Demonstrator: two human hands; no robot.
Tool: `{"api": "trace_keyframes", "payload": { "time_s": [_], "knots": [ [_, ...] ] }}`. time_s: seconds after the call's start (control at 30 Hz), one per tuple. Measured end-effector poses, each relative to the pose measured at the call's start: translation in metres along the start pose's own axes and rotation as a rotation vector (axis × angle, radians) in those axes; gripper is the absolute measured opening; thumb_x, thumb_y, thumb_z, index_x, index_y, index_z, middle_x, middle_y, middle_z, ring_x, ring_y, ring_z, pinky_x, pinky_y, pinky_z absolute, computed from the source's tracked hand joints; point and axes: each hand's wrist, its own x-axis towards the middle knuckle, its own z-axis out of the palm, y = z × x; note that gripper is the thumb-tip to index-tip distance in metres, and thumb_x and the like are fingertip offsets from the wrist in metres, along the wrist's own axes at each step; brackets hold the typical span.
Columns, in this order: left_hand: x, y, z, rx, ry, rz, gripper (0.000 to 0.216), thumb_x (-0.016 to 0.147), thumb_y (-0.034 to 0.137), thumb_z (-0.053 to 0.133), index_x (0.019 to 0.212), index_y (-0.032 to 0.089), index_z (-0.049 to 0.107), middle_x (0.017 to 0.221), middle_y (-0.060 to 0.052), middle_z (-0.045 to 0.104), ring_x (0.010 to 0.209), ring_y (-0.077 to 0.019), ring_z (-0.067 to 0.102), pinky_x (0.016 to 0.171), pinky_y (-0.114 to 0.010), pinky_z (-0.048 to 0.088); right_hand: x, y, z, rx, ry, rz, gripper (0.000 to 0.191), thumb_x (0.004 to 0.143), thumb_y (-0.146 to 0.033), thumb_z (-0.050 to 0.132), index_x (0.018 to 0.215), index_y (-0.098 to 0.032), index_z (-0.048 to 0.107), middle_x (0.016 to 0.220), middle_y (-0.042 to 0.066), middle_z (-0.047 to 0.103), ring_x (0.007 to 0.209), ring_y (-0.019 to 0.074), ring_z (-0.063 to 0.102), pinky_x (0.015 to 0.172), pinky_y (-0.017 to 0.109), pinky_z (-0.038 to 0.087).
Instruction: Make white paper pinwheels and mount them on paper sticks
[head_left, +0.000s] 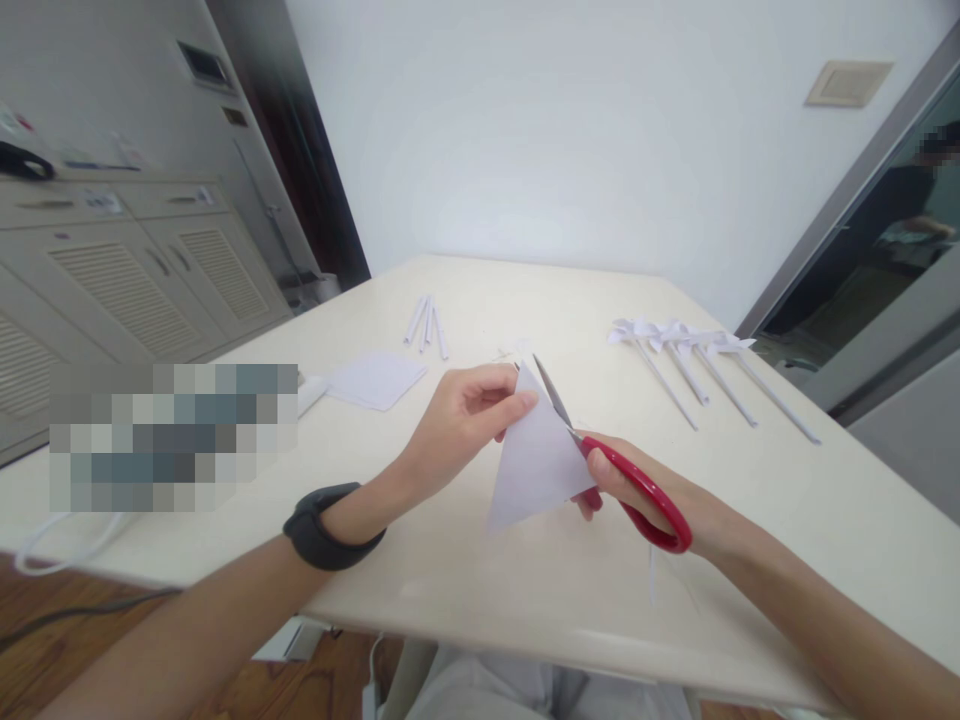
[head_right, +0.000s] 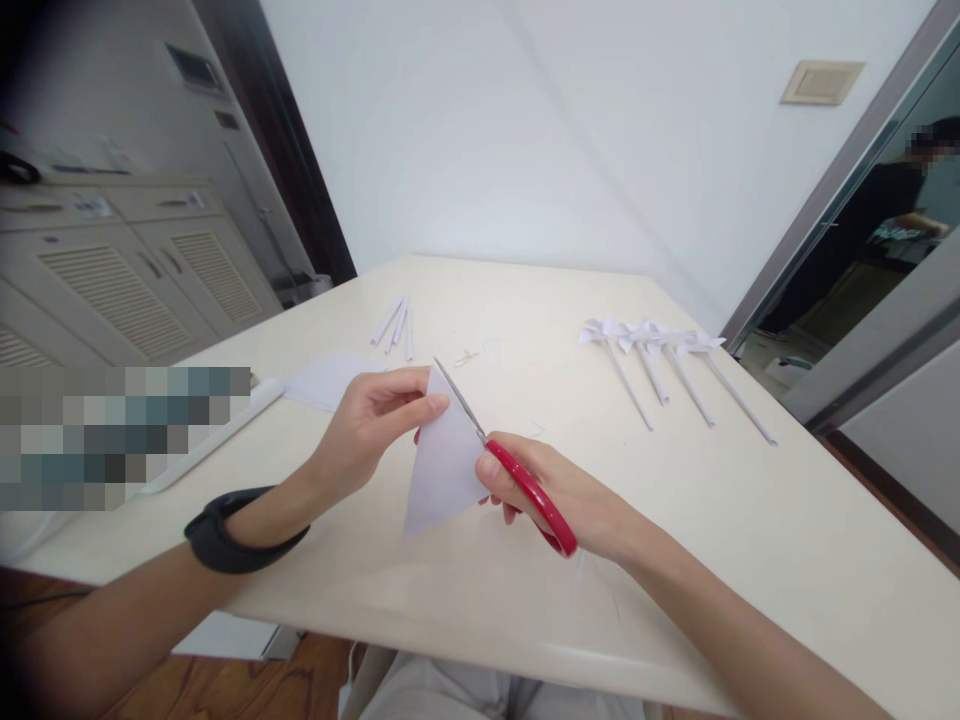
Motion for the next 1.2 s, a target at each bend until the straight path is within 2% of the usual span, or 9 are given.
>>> {"api": "trace_keyframes", "payload": {
  "time_s": [0.33, 0.6, 0.83, 1.2],
  "knots": [
    [-0.001, -0.002, 0.001, 0.031, 0.0, -0.016, 0.025, 0.084, 0.026, 0.055, 0.062, 0.015, 0.052, 0.06, 0.003, 0.044, 0.057, -0.008, 0.041, 0.05, -0.021, 0.032, 0.001, 0.006, 0.002, -0.016, 0.038, 0.015, 0.045, 0.088, -0.058, 0.034, 0.071, -0.018, 0.044, 0.069, -0.001, 0.049, 0.062, 0.011, 0.048, 0.057, 0.025, 0.037],
    [0.0, -0.003, 0.001, 0.022, -0.005, -0.026, 0.027, 0.084, 0.027, 0.055, 0.06, 0.015, 0.051, 0.059, 0.004, 0.042, 0.055, -0.0082, 0.04, 0.05, -0.023, 0.032, 0.001, 0.012, 0.004, -0.022, 0.074, 0.003, 0.04, 0.087, -0.052, 0.043, 0.067, -0.018, 0.044, 0.065, -0.002, 0.05, 0.058, 0.0104, 0.05, 0.053, 0.023, 0.037],
    [0.0, -0.005, 0.001, -0.01, -0.017, -0.048, 0.028, 0.085, 0.026, 0.055, 0.059, 0.015, 0.05, 0.057, 0.004, 0.042, 0.054, -0.0079, 0.04, 0.051, -0.023, 0.03, 0.004, 0.018, 0.004, 0.026, 0.05, -0.03, 0.039, 0.087, -0.05, 0.044, 0.066, -0.017, 0.045, 0.06, -0.004, 0.05, 0.053, 0.009, 0.048, 0.051, 0.02, 0.04],
    [0.0, -0.005, 0.003, -0.02, -0.01, -0.083, 0.03, 0.083, 0.031, 0.054, 0.058, 0.016, 0.051, 0.055, 0.003, 0.042, 0.053, -0.0094, 0.038, 0.05, -0.024, 0.029, 0.003, 0.024, 0.007, 0.037, 0.013, -0.012, 0.049, 0.088, -0.056, 0.033, 0.063, -0.017, 0.046, 0.055, -0.003, 0.048, 0.05, 0.0102, 0.05, 0.051, 0.022, 0.039]
  ]
}}
